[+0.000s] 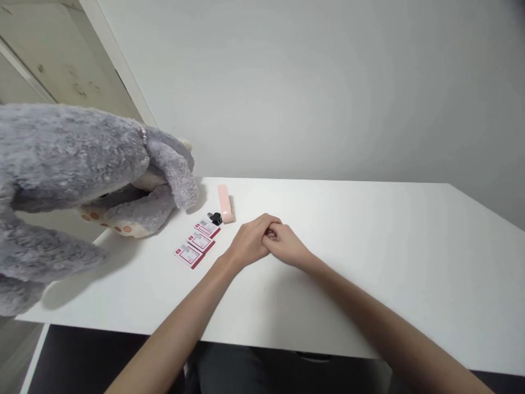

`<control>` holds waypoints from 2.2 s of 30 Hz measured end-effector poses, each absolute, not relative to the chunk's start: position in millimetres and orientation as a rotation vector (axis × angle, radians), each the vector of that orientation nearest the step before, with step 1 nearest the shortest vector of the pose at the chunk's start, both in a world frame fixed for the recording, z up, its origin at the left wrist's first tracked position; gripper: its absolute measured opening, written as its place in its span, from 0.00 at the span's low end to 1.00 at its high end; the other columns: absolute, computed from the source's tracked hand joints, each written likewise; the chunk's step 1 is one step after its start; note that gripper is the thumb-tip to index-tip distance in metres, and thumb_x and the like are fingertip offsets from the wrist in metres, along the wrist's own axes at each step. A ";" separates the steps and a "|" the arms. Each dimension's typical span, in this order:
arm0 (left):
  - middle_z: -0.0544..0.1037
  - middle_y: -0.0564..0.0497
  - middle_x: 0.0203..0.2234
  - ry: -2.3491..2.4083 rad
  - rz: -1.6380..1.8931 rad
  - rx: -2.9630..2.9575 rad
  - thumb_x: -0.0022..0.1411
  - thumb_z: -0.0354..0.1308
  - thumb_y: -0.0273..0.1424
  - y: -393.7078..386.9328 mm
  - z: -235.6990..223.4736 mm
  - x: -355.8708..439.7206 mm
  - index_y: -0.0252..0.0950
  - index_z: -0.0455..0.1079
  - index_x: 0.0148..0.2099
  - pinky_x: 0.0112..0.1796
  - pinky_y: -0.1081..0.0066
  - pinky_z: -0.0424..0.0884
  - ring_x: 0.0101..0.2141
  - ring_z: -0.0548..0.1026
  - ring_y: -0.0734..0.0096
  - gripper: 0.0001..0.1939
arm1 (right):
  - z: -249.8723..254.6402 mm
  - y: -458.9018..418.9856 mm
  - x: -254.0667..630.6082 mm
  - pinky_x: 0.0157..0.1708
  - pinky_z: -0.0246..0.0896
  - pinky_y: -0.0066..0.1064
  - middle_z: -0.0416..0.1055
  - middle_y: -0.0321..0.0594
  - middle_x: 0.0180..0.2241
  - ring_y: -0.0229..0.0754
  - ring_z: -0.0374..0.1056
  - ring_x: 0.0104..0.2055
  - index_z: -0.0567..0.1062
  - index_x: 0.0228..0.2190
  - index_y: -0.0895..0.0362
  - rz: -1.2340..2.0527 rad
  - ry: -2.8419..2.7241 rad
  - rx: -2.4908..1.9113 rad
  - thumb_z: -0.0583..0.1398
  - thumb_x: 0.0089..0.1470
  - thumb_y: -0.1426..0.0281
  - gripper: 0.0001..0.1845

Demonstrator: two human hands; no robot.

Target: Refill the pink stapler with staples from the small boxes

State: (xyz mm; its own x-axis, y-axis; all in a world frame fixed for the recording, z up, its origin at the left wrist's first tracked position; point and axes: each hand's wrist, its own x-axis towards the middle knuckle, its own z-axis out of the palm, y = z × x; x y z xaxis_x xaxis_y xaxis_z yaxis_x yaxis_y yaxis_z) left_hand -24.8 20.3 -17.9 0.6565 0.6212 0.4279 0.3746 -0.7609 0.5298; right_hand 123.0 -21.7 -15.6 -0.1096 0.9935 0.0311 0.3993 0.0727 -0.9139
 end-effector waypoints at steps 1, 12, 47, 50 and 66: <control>0.83 0.51 0.46 0.789 0.850 2.478 0.55 0.56 0.18 20.2 -17.9 -24.8 0.42 0.70 0.54 0.38 0.67 0.75 0.42 0.81 0.65 0.25 | -15.1 -21.7 123.0 0.27 0.54 0.31 0.66 0.33 0.24 0.40 0.63 0.28 0.66 0.24 0.54 1.021 -1.613 -1.417 0.57 0.54 0.69 0.07; 0.82 0.51 0.47 0.794 0.839 2.476 0.55 0.56 0.19 19.7 -16.9 -24.5 0.42 0.70 0.54 0.39 0.66 0.75 0.42 0.81 0.64 0.25 | -16.0 -22.2 122.9 0.27 0.55 0.31 0.67 0.33 0.24 0.40 0.63 0.28 0.66 0.24 0.53 1.017 -1.603 -1.397 0.58 0.53 0.69 0.08; 0.63 0.30 0.70 1.555 1.148 2.548 0.63 0.49 0.17 39.4 -29.8 -32.7 0.36 0.56 0.66 0.69 0.29 0.49 0.73 0.58 0.43 0.30 | -36.7 -10.2 127.9 0.50 0.69 0.40 0.77 0.45 0.46 0.46 0.74 0.47 0.73 0.44 0.55 0.741 -1.280 -1.306 0.59 0.63 0.60 0.12; 0.70 0.35 0.65 1.376 1.115 2.537 0.64 0.50 0.19 36.7 -28.1 -29.0 0.36 0.54 0.68 0.70 0.35 0.52 0.67 0.68 0.49 0.31 | -37.9 -8.2 129.5 0.51 0.69 0.40 0.76 0.47 0.48 0.46 0.73 0.49 0.72 0.46 0.55 0.693 -1.217 -1.299 0.59 0.63 0.60 0.14; 0.81 0.43 0.47 1.267 1.070 2.407 0.73 0.51 0.27 33.8 -23.2 -28.2 0.38 0.62 0.62 0.56 0.50 0.70 0.51 0.77 0.51 0.17 | -31.3 -4.0 143.1 0.57 0.65 0.42 0.78 0.46 0.52 0.49 0.72 0.54 0.78 0.44 0.54 0.780 -1.114 -1.276 0.52 0.66 0.58 0.19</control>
State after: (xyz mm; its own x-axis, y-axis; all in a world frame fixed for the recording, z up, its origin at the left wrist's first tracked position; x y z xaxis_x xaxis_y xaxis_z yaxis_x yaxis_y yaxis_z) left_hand -28.2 33.8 -23.2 0.3640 0.7848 0.5016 0.6264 -0.6048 0.4918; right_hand 143.1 -4.0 -31.3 0.3136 0.9277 0.2023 0.1269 0.1702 -0.9772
